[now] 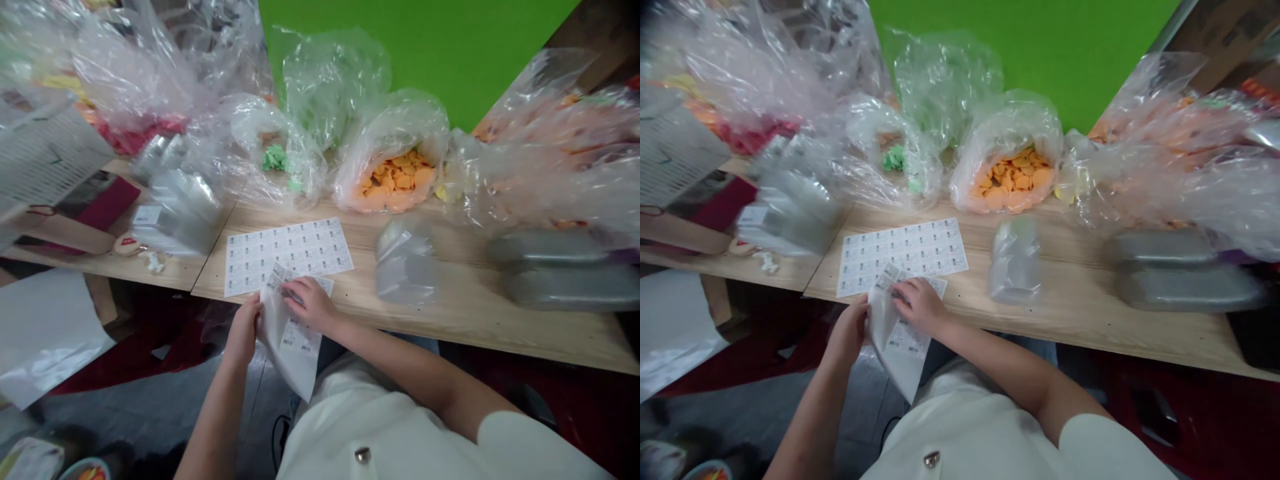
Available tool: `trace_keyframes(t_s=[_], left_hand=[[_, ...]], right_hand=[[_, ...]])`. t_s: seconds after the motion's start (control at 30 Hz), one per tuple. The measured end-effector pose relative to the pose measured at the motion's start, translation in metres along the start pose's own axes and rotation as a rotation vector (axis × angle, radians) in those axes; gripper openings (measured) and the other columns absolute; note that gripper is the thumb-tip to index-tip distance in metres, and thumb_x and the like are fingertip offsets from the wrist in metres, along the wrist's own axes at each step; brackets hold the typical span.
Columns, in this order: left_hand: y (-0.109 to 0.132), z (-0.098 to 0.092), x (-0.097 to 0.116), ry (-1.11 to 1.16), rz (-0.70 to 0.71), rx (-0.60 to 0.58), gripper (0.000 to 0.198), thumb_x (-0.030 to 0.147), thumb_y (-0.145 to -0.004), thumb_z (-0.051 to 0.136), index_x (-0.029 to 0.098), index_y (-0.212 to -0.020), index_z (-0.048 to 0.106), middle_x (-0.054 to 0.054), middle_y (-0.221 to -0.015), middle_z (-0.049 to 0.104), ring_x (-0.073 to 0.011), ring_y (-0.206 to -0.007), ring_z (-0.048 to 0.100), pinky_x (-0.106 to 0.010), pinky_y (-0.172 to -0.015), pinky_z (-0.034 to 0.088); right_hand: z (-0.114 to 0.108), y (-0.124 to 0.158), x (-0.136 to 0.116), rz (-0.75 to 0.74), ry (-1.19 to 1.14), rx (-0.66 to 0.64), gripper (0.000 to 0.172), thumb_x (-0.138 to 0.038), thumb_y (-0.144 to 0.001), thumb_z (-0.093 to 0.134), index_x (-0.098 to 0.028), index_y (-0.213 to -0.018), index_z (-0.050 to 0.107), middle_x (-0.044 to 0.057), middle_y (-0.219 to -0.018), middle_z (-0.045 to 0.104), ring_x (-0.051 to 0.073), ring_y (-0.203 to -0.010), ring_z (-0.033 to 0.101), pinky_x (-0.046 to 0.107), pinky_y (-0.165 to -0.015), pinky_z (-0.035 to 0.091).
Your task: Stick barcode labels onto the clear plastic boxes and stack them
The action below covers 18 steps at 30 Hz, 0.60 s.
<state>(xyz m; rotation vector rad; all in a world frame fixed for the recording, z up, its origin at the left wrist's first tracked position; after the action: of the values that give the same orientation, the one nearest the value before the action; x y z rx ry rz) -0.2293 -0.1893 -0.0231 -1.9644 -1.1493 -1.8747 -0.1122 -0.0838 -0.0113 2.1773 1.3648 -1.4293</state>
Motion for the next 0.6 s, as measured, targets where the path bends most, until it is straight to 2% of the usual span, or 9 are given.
trace_keyframes(t_s=[0.1, 0.17, 0.33, 0.4, 0.5, 0.53, 0.6], left_hand=[[-0.001, 0.012, 0.002, 0.072, -0.009, -0.059, 0.039, 0.040, -0.073, 0.057, 0.016, -0.102, 0.063, -0.003, -0.081, 0.066, -0.0172, -0.070, 0.057, -0.028, -0.069, 0.044], [-0.001, 0.017, 0.010, -0.010, 0.027, -0.130, 0.033, 0.040, -0.075, 0.058, 0.017, -0.099, 0.062, -0.002, -0.079, 0.064, -0.0167, -0.072, 0.056, -0.027, -0.070, 0.043], [-0.003, 0.030, 0.050, -0.455, 0.344, -0.259, 0.022, 0.036, -0.083, 0.050, 0.018, -0.079, 0.061, -0.001, -0.076, 0.058, -0.0157, -0.076, 0.052, -0.025, -0.071, 0.039], [-0.006, 0.035, 0.061, -0.548, 0.398, -0.309, 0.023, 0.036, -0.084, 0.047, 0.018, -0.079, 0.060, -0.001, -0.076, 0.058, -0.0160, -0.075, 0.053, -0.025, -0.071, 0.039], [-0.017, 0.036, 0.065, -0.617, 0.376, -0.359, 0.026, 0.040, -0.084, 0.045, 0.019, -0.079, 0.060, -0.002, -0.076, 0.060, -0.0179, -0.075, 0.055, -0.026, -0.070, 0.041], [-0.024, 0.035, 0.064, -0.629, 0.364, -0.339, 0.026, 0.042, -0.083, 0.046, 0.020, -0.081, 0.060, -0.003, -0.079, 0.062, -0.0193, -0.078, 0.056, -0.027, -0.072, 0.041], [-0.046, 0.027, 0.065, -0.665, 0.356, -0.227, 0.028, 0.043, -0.080, 0.049, 0.021, -0.092, 0.062, -0.005, -0.090, 0.064, -0.0228, -0.086, 0.057, -0.031, -0.078, 0.041]], right_hand=[[-0.003, -0.001, 0.006, 0.039, -0.065, 0.063, 0.028, -0.029, -0.084, 0.056, -0.019, -0.110, 0.057, 0.007, -0.098, 0.060, 0.018, -0.096, 0.053, 0.034, -0.086, 0.044], [-0.008, 0.000, 0.006, 0.034, -0.083, 0.087, 0.026, -0.032, -0.084, 0.056, -0.021, -0.107, 0.058, 0.006, -0.097, 0.060, 0.018, -0.095, 0.053, 0.033, -0.085, 0.044], [-0.022, -0.003, 0.009, 0.033, -0.134, 0.124, 0.018, -0.030, -0.087, 0.051, -0.021, -0.098, 0.063, 0.005, -0.093, 0.062, 0.017, -0.091, 0.055, 0.032, -0.083, 0.045], [-0.024, -0.007, 0.015, 0.052, -0.210, 0.122, 0.016, -0.027, -0.086, 0.052, -0.021, -0.092, 0.065, 0.005, -0.090, 0.063, 0.016, -0.088, 0.056, 0.031, -0.082, 0.045], [-0.025, -0.013, 0.035, 0.247, -0.425, 0.196, 0.011, -0.028, -0.081, 0.057, -0.020, -0.079, 0.065, 0.002, -0.079, 0.064, 0.015, -0.080, 0.058, 0.029, -0.078, 0.047], [-0.025, -0.015, 0.043, 0.334, -0.489, 0.243, 0.013, -0.029, -0.080, 0.057, -0.020, -0.076, 0.064, 0.001, -0.075, 0.063, 0.014, -0.075, 0.058, 0.027, -0.073, 0.048], [-0.025, -0.017, 0.054, 0.475, -0.556, 0.351, 0.019, -0.033, -0.084, 0.049, -0.018, -0.079, 0.060, 0.000, -0.068, 0.060, 0.012, -0.063, 0.057, 0.025, -0.062, 0.050]])
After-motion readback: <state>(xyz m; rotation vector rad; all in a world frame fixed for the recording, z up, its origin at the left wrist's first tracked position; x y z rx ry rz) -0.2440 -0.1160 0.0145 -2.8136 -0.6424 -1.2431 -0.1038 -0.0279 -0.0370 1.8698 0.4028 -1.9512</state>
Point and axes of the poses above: each hand's wrist, its own y-axis away from the middle knuckle, its own z-axis out of the palm, x = y × z, the point moved 5 cm from there along -y, towards the middle knuckle
